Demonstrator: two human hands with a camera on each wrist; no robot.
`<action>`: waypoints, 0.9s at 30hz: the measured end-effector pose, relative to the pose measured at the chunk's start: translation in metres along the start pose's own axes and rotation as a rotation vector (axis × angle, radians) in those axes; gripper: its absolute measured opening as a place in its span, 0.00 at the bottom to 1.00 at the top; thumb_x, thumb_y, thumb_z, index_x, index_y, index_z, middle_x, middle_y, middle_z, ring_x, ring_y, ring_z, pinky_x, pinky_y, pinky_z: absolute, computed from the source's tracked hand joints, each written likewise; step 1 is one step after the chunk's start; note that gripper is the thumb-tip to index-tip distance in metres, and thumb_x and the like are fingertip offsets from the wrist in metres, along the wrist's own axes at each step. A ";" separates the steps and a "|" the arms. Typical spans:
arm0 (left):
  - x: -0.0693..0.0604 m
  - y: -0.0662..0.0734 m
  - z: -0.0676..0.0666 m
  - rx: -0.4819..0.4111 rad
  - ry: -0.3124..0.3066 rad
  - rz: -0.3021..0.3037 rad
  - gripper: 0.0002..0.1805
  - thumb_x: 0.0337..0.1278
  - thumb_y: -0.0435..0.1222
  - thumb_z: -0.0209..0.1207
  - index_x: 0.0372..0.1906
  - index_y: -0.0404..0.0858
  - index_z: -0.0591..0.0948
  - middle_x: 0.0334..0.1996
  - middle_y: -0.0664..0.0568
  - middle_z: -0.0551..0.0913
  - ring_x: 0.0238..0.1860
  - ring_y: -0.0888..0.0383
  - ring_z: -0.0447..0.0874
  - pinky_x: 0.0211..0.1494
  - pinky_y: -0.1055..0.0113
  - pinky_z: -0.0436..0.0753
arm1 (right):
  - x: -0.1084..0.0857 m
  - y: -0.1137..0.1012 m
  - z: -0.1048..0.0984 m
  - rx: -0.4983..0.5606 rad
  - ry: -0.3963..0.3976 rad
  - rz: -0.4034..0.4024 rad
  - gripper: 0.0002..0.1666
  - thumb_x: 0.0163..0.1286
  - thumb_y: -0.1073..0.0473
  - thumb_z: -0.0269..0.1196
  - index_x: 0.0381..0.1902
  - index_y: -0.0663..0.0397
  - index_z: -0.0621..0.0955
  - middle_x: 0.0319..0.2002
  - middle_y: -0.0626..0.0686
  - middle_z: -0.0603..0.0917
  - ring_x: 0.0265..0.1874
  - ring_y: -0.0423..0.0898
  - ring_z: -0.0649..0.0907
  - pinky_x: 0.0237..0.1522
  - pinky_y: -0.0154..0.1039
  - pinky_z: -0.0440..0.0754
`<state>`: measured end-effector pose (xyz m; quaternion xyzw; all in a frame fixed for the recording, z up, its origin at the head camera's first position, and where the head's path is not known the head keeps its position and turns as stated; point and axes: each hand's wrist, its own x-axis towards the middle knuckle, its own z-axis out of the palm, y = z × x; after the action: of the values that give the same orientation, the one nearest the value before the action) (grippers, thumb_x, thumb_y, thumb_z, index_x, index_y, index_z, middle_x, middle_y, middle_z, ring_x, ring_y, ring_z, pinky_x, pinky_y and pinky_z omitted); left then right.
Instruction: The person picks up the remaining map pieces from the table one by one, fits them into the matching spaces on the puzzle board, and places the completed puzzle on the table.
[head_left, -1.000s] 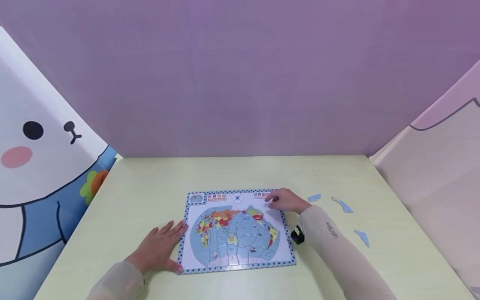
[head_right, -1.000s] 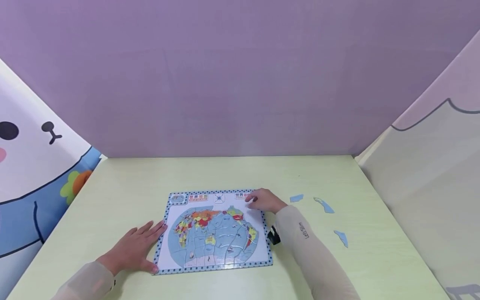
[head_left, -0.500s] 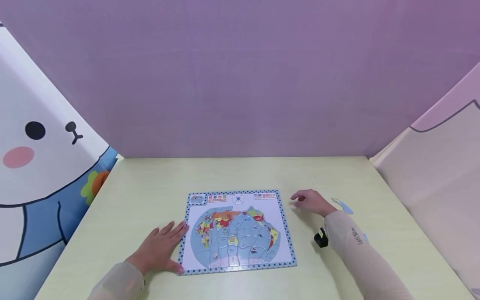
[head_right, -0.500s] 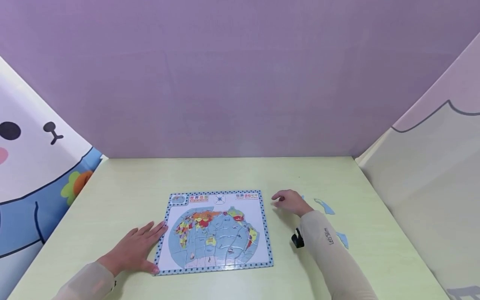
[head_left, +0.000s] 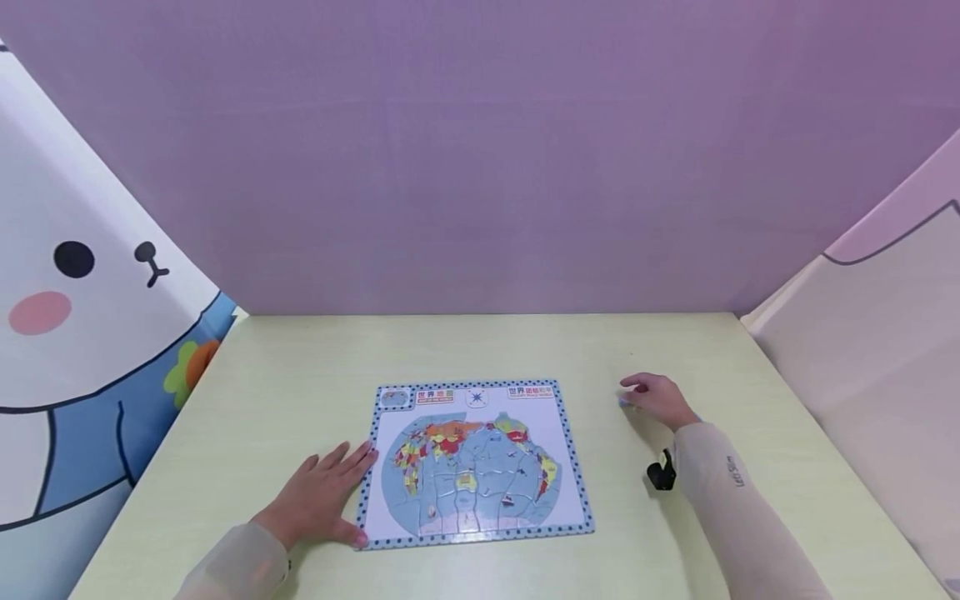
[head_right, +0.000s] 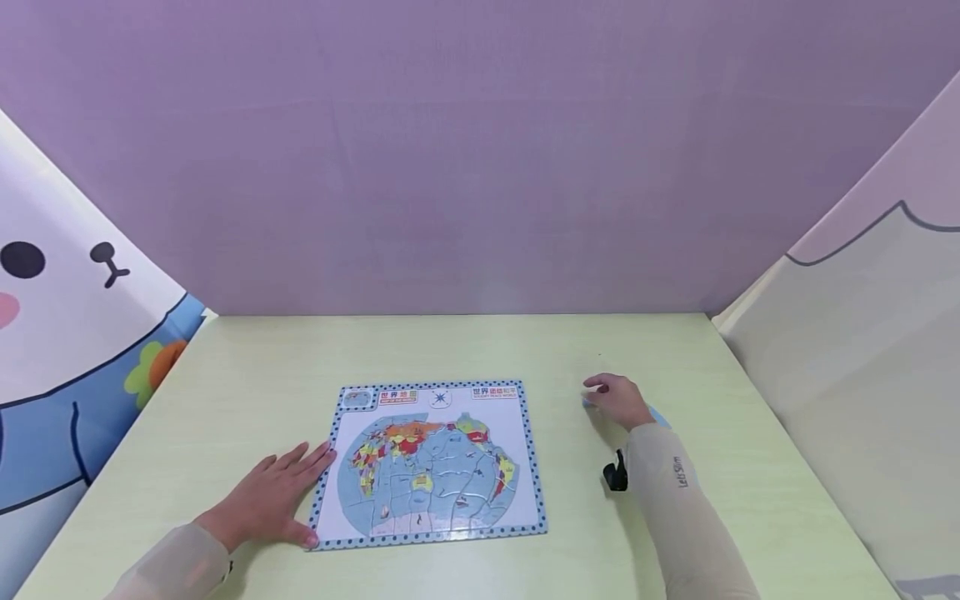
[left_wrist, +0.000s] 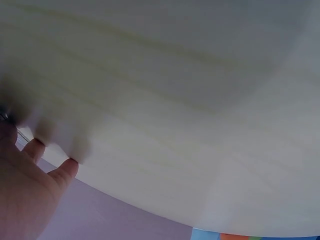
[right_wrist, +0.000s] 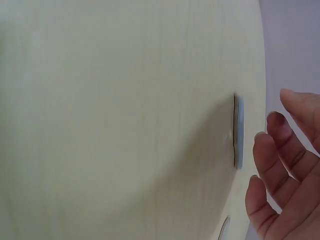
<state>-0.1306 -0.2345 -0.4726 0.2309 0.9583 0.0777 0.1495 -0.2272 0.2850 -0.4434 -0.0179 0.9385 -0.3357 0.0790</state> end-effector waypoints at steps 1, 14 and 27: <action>0.000 0.000 0.000 0.000 0.000 0.000 0.64 0.26 0.72 0.64 0.70 0.35 0.64 0.72 0.44 0.61 0.70 0.36 0.54 0.64 0.32 0.57 | 0.000 0.001 -0.002 -0.006 0.000 0.004 0.19 0.67 0.62 0.60 0.51 0.71 0.78 0.43 0.69 0.81 0.40 0.58 0.80 0.42 0.50 0.78; -0.001 0.002 -0.002 -0.018 -0.005 0.004 0.64 0.26 0.71 0.64 0.70 0.35 0.64 0.72 0.44 0.61 0.70 0.36 0.55 0.64 0.32 0.57 | 0.010 0.020 -0.007 -0.096 -0.086 0.051 0.24 0.61 0.67 0.63 0.54 0.73 0.76 0.38 0.65 0.79 0.35 0.54 0.76 0.37 0.46 0.75; 0.001 0.002 -0.003 -0.022 -0.025 -0.021 0.63 0.27 0.70 0.65 0.71 0.36 0.64 0.72 0.45 0.61 0.71 0.37 0.54 0.64 0.32 0.57 | 0.016 0.026 -0.008 -0.127 -0.144 0.043 0.25 0.60 0.64 0.66 0.54 0.71 0.76 0.45 0.69 0.79 0.39 0.57 0.78 0.43 0.54 0.76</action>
<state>-0.1318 -0.2327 -0.4692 0.2201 0.9577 0.0839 0.1651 -0.2439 0.3086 -0.4563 -0.0267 0.9499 -0.2718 0.1523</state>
